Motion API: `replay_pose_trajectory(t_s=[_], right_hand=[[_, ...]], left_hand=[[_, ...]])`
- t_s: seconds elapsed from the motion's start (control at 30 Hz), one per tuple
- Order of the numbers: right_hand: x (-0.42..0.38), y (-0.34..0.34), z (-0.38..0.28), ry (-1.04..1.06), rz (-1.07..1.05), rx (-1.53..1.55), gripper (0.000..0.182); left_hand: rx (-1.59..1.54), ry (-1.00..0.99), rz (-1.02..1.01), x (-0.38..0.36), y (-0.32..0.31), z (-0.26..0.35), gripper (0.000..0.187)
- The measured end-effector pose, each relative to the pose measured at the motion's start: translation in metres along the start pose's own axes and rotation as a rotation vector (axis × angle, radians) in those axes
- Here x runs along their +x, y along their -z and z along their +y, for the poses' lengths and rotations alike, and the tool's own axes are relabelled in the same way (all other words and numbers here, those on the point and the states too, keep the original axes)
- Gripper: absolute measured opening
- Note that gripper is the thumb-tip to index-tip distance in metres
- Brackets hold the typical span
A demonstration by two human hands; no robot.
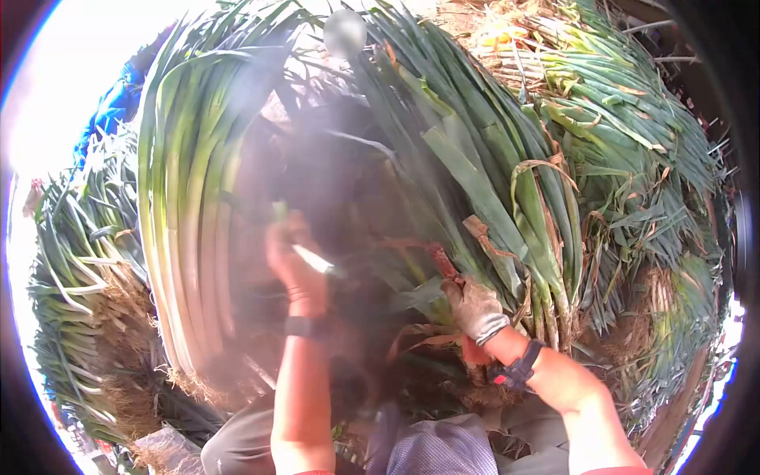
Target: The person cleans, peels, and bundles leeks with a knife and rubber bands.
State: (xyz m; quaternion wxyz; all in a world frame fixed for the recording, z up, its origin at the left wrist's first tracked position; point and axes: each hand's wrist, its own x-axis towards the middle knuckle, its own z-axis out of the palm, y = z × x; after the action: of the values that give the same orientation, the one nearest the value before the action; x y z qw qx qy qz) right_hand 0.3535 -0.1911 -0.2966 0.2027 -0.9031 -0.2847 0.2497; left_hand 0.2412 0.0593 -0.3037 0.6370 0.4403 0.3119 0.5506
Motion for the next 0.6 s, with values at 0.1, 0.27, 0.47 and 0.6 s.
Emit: replay_pose_trajectory(t_s=[0.1,0.27,0.47,0.6], right_hand=[[-0.009,-0.021,0.019,0.199,0.083,-0.036,0.041],[-0.038,-0.031,0.026,0.020,0.053,-0.135,0.019],[-0.020,-0.043,0.030,-0.225,0.075,-0.060,0.036],[0.008,-0.056,0.041,0.087,0.187,-0.203,0.035]], left_hand=[[0.669,0.139,-0.179,-0.012,-0.004,-0.033,0.035],[1.000,-0.089,-0.386,0.016,-0.019,-0.101,0.025],[0.991,-0.242,-0.469,0.069,-0.053,-0.167,0.029],[1.348,-0.223,-0.731,0.092,-0.065,-0.181,0.020]])
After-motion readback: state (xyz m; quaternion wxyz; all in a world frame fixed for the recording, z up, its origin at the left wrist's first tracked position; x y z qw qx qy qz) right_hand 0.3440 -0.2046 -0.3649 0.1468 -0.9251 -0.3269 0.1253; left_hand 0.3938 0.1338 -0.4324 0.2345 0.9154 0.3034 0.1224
